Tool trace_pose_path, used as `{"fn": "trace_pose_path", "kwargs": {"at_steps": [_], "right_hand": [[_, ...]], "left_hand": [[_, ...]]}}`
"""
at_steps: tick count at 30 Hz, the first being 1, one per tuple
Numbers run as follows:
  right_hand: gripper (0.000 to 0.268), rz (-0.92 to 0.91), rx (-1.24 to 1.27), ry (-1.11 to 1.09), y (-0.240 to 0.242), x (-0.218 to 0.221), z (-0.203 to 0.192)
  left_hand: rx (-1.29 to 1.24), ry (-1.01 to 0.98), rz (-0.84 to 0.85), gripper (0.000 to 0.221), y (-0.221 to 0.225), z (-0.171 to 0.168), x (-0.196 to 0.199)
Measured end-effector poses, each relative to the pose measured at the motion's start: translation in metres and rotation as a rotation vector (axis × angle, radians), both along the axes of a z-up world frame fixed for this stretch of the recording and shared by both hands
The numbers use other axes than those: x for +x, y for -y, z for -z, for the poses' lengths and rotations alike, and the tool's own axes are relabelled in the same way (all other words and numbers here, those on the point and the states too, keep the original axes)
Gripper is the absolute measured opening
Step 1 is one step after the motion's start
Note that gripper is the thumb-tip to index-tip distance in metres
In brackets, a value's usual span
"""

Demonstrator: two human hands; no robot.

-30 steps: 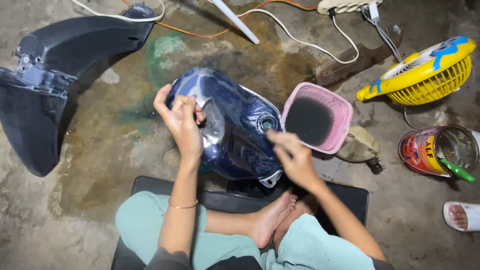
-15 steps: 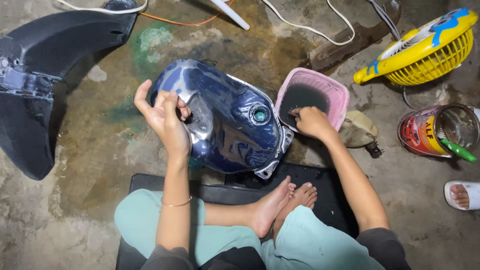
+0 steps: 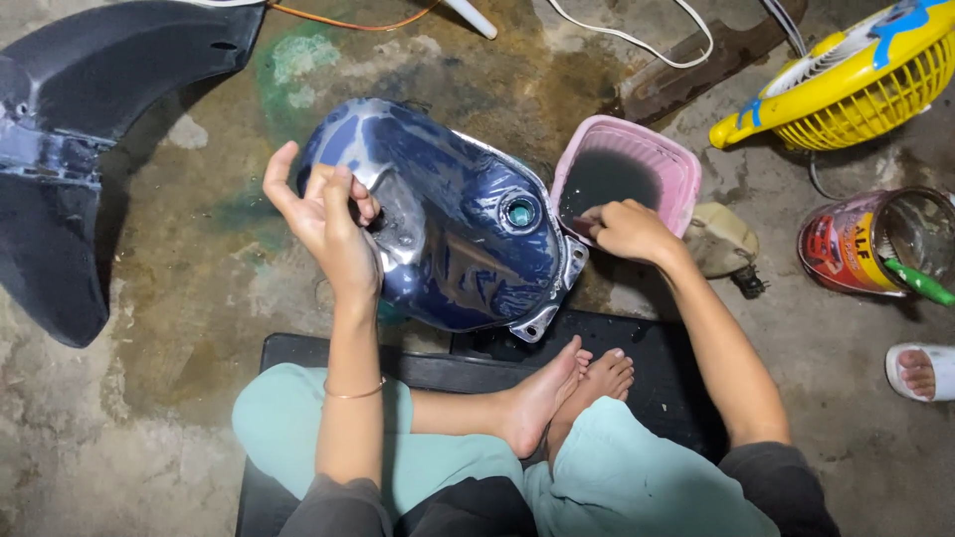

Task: Wet sanding a motorcycle fuel tank by hand using sandpaper and a bucket of water to prepare the surface.

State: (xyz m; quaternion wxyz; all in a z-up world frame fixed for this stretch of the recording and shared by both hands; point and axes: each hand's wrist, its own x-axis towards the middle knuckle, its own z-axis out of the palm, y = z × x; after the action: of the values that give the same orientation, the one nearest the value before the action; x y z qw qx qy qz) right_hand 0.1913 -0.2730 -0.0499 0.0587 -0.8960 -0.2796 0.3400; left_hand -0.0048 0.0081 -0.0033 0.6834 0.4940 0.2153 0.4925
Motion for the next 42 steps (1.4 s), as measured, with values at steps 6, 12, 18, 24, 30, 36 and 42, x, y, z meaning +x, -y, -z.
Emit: {"fn": "trace_pose_path", "kwargs": {"at_steps": [6, 12, 18, 24, 30, 36, 42], "right_hand": [[0.031, 0.074, 0.634, 0.128, -0.017, -0.047, -0.049], [0.026, -0.131, 1.239, 0.139, -0.078, -0.148, -0.045], [0.032, -0.304, 1.165, 0.436, -0.05, -0.192, -0.02], [0.046, -0.324, 1.171, 0.446, -0.07, -0.182, -0.031], [0.054, -0.296, 1.135, 0.432, -0.068, -0.187, -0.021], [0.058, -0.279, 1.116, 0.411, -0.064, -0.194, -0.018], [0.071, -0.316, 1.108, 0.396, -0.067, -0.191, -0.016]], "left_hand": [[-0.017, 0.017, -0.003, 0.046, 0.002, -0.003, 0.004], [-0.009, 0.015, 0.013, 0.046, 0.002, -0.004, 0.004], [-0.041, 0.029, 0.014, 0.047, 0.002, 0.004, 0.006], [-0.043, 0.029, 0.034, 0.048, 0.001, 0.004, 0.006], [-0.051, 0.02, 0.018, 0.049, 0.004, 0.002, 0.005], [-0.047, 0.032, 0.013, 0.049, 0.003, 0.001, 0.006], [-0.036, 0.036, 0.006, 0.049, 0.004, 0.004, 0.007]]}}
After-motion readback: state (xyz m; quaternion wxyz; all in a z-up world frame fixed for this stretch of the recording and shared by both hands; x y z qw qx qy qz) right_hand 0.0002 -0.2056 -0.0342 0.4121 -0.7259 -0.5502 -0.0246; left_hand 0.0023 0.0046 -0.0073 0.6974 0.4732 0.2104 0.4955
